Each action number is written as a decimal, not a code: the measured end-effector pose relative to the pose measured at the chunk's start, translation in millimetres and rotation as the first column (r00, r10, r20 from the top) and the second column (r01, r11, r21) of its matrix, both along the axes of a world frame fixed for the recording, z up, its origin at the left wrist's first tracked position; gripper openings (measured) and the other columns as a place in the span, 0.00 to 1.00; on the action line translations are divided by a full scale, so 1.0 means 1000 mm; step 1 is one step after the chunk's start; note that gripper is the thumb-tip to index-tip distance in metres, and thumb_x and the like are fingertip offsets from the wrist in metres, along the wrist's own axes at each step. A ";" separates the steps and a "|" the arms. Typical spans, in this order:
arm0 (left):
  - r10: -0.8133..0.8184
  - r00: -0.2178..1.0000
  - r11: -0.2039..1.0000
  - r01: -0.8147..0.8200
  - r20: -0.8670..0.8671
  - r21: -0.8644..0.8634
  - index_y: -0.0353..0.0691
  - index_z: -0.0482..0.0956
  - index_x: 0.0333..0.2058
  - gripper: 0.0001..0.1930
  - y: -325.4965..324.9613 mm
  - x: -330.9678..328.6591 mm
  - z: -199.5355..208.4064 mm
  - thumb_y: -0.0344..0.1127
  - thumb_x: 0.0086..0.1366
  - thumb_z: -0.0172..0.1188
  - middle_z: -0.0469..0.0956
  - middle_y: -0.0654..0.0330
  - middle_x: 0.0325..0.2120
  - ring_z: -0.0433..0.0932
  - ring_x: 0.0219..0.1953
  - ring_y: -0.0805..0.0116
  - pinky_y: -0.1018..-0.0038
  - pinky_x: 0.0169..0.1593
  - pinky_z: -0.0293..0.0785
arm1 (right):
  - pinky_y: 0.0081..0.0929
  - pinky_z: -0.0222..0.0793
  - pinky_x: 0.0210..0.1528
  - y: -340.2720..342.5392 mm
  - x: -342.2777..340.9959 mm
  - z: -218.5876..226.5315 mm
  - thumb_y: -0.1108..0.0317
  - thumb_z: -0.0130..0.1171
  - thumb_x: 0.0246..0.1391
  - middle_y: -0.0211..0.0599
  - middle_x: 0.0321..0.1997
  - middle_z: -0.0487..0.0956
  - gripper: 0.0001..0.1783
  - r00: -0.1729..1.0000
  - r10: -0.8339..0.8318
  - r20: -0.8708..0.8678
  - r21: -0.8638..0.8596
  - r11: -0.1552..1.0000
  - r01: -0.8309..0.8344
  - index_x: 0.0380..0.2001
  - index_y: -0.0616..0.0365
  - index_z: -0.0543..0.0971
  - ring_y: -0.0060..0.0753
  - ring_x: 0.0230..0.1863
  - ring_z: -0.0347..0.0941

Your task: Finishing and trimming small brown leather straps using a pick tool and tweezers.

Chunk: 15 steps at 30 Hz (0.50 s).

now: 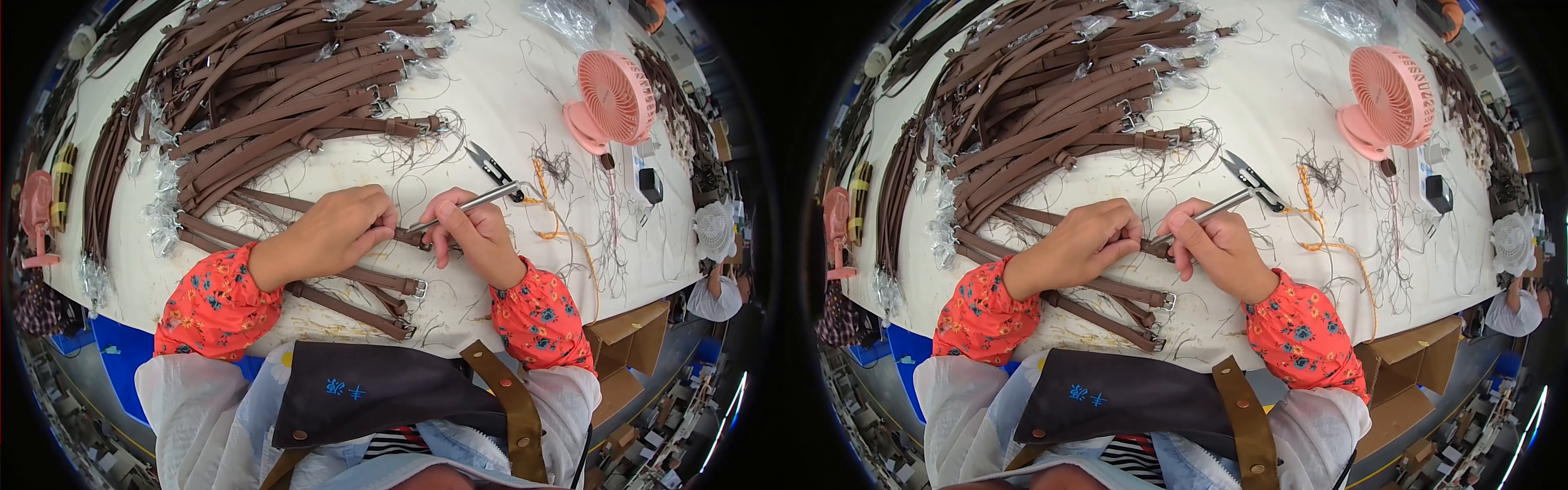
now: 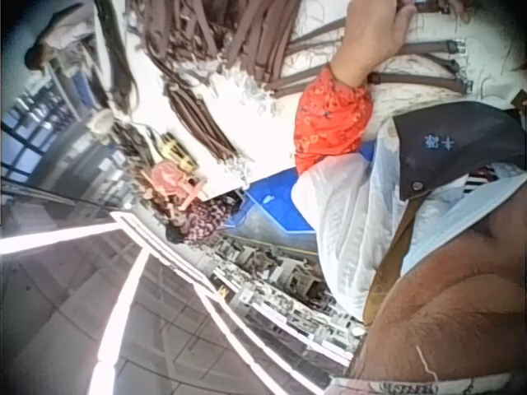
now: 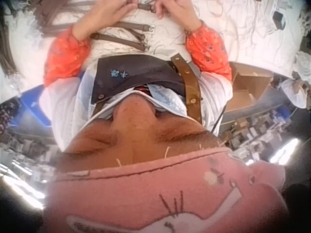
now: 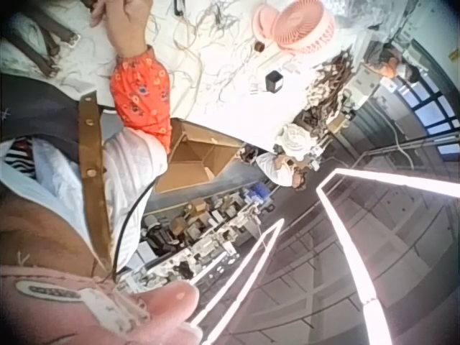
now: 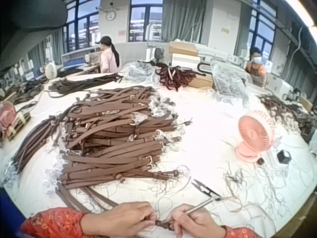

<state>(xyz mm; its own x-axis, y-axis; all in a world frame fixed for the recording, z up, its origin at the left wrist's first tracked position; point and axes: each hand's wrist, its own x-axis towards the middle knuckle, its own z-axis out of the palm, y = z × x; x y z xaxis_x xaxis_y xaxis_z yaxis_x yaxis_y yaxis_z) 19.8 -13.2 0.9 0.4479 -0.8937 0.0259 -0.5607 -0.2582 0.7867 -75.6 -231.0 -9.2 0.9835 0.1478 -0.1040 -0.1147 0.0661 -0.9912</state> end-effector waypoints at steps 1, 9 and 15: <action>0.012 1.000 1.000 -0.012 -0.007 0.004 0.36 0.70 0.32 0.06 0.000 0.000 0.000 0.29 0.61 0.59 0.73 0.52 0.30 0.74 0.34 0.50 0.60 0.37 0.69 | 0.19 0.67 0.27 0.000 0.000 0.000 0.59 0.45 0.70 0.29 0.19 0.74 0.20 1.000 0.022 -0.021 -0.012 1.000 -0.022 0.35 0.65 0.77 0.18 0.19 0.69; 0.022 1.000 1.000 -0.022 -0.009 0.008 0.36 0.70 0.33 0.07 -0.001 0.000 -0.001 0.29 0.61 0.59 0.73 0.52 0.29 0.74 0.34 0.50 0.60 0.36 0.69 | 0.18 0.66 0.25 0.001 0.001 0.001 0.60 0.46 0.70 0.30 0.21 0.76 0.20 0.999 0.050 0.002 -0.062 0.997 -0.050 0.32 0.66 0.78 0.18 0.19 0.69; 0.025 0.999 1.000 -0.025 -0.023 0.010 0.36 0.70 0.33 0.07 -0.001 0.000 -0.001 0.29 0.61 0.59 0.73 0.52 0.29 0.74 0.33 0.51 0.61 0.36 0.69 | 0.20 0.68 0.26 0.001 0.001 -0.002 0.59 0.46 0.70 0.35 0.31 0.78 0.25 0.998 0.055 0.027 -0.091 0.994 -0.053 0.23 0.66 0.77 0.19 0.19 0.70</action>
<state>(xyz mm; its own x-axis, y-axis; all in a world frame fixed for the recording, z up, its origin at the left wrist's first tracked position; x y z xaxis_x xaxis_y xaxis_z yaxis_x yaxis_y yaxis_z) 19.9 -14.4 -0.3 0.4708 -0.8822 0.0068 -0.5358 -0.2798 0.7967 -74.6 -229.5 -10.9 0.9772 0.1920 -0.0903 -0.0863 -0.0292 -0.9958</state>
